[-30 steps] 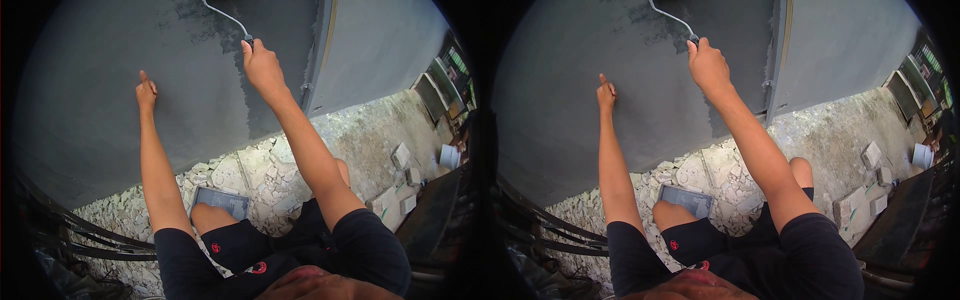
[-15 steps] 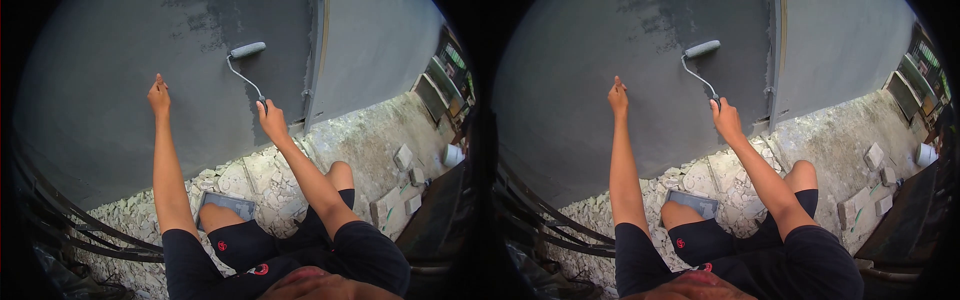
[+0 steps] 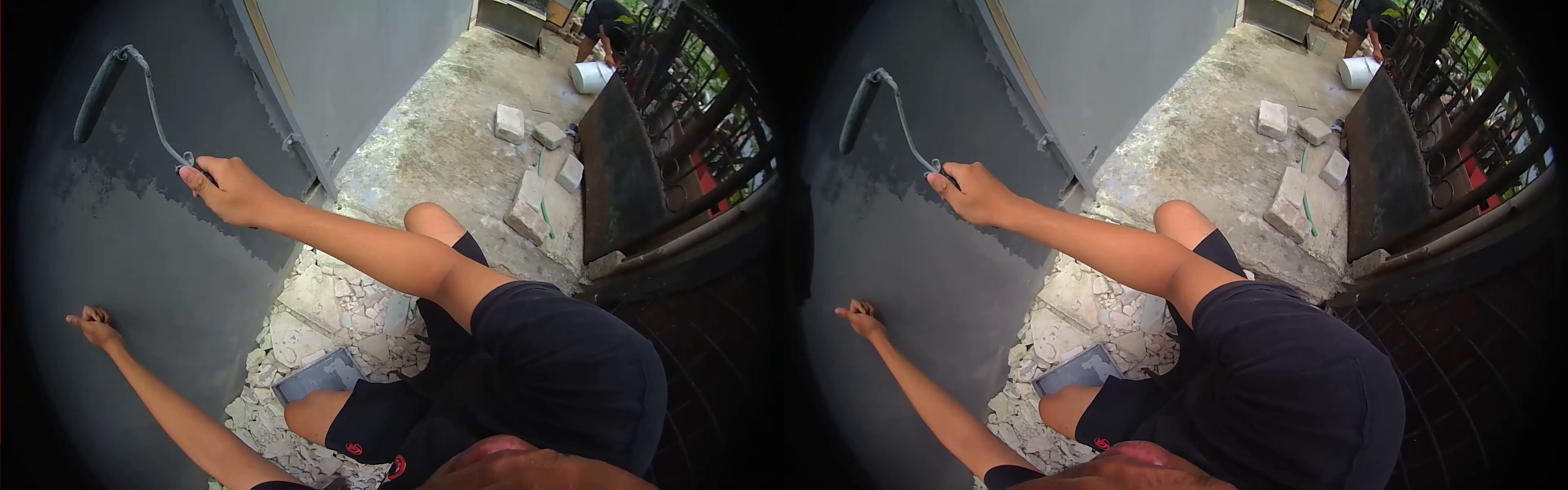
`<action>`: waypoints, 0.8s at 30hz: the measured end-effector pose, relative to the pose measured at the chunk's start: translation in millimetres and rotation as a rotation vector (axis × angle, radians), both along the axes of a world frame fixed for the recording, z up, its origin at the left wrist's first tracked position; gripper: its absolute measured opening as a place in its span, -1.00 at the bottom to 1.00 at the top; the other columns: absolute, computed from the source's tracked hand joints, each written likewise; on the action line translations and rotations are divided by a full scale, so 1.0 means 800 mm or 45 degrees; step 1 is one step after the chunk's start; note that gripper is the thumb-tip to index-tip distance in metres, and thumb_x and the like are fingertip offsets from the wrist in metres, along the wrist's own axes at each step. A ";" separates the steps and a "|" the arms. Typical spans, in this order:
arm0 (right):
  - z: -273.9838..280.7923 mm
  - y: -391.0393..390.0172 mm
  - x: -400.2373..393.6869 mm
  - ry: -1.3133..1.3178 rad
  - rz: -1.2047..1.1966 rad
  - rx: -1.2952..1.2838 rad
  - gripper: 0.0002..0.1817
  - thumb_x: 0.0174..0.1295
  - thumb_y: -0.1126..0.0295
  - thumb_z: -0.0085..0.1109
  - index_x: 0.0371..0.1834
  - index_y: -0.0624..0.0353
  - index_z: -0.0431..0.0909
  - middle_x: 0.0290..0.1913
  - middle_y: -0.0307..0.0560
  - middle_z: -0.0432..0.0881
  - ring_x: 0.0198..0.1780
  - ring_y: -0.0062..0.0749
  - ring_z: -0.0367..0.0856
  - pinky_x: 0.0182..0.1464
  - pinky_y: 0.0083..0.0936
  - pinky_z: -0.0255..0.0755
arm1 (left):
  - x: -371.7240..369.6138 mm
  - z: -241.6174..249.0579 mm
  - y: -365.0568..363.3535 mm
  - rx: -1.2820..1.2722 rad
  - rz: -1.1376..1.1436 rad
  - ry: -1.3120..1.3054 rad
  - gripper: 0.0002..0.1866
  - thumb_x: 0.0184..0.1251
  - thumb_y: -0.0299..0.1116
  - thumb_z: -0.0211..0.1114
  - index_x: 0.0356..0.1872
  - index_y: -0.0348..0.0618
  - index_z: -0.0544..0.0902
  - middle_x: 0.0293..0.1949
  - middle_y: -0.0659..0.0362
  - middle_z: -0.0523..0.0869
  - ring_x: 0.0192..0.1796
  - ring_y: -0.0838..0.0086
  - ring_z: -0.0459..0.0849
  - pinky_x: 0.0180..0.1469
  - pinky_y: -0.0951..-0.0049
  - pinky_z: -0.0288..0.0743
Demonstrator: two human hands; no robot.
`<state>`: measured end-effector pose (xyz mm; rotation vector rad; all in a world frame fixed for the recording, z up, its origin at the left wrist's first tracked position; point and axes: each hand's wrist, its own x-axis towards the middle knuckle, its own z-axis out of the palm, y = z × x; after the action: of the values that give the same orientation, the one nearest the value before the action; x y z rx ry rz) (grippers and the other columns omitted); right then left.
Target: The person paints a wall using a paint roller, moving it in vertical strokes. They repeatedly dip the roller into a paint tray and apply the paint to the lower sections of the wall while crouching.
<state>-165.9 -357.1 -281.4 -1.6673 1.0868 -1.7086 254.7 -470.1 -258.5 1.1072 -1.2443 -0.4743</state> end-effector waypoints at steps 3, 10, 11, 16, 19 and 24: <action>0.024 -0.002 0.000 -0.207 0.175 0.140 -0.38 0.60 -0.16 -0.09 -0.46 0.17 0.37 -0.63 -0.22 0.41 -0.62 -0.52 0.42 -0.51 -0.46 0.36 | -0.002 0.002 0.000 -0.021 0.038 0.032 -0.22 0.54 0.51 -0.47 -0.66 0.05 0.07 -0.70 0.33 0.09 -0.60 0.58 0.01 -0.52 0.49 -0.16; 0.018 -0.064 0.013 -0.220 0.347 0.444 -0.35 0.56 -0.32 -0.22 -0.40 0.05 0.33 -0.65 -0.36 0.29 -0.68 -0.64 0.29 -0.60 -0.57 0.28 | -0.030 0.013 0.022 -0.054 0.081 0.116 -0.18 0.54 0.51 -0.38 -0.72 0.01 0.09 -0.73 0.32 0.12 -0.66 0.57 0.08 -0.55 0.48 -0.16; 0.004 -0.068 0.015 -0.214 0.351 0.445 -0.36 0.57 -0.31 -0.23 -0.40 0.04 0.31 -0.65 -0.36 0.28 -0.69 -0.63 0.28 -0.61 -0.56 0.27 | -0.030 0.015 0.025 -0.024 0.070 0.097 -0.17 0.53 0.52 -0.39 -0.73 0.02 0.10 -0.74 0.34 0.11 -0.67 0.59 0.07 -0.56 0.48 -0.17; -0.105 -0.047 0.027 -0.162 0.336 0.587 -0.35 0.57 -0.33 -0.26 -0.40 0.04 0.29 -0.65 -0.35 0.27 -0.68 -0.61 0.29 -0.61 -0.55 0.28 | -0.025 0.015 0.023 -0.006 0.018 0.107 -0.16 0.52 0.53 -0.40 -0.74 0.02 0.11 -0.74 0.35 0.10 -0.68 0.59 0.05 -0.57 0.48 -0.17; -0.099 -0.047 0.026 -0.121 0.280 0.620 -0.34 0.57 -0.33 -0.28 -0.40 0.05 0.29 -0.65 -0.35 0.27 -0.68 -0.61 0.29 -0.61 -0.55 0.29 | -0.024 0.017 0.023 0.016 0.036 0.089 -0.16 0.52 0.53 -0.40 -0.74 0.02 0.12 -0.74 0.35 0.10 -0.67 0.59 0.06 -0.57 0.48 -0.17; -0.029 -0.074 0.013 -0.069 0.275 0.478 -0.33 0.57 -0.34 -0.30 -0.41 0.05 0.28 -0.66 -0.34 0.28 -0.71 -0.60 0.30 -0.63 -0.54 0.29 | -0.027 0.016 0.026 0.038 0.048 0.086 -0.16 0.52 0.53 -0.41 -0.75 0.02 0.13 -0.75 0.36 0.11 -0.68 0.60 0.06 -0.58 0.50 -0.15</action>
<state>-155.7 -416.5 -304.3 -1.4337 1.0804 -1.3127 233.0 -449.0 -245.8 1.1290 -1.1590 -0.4991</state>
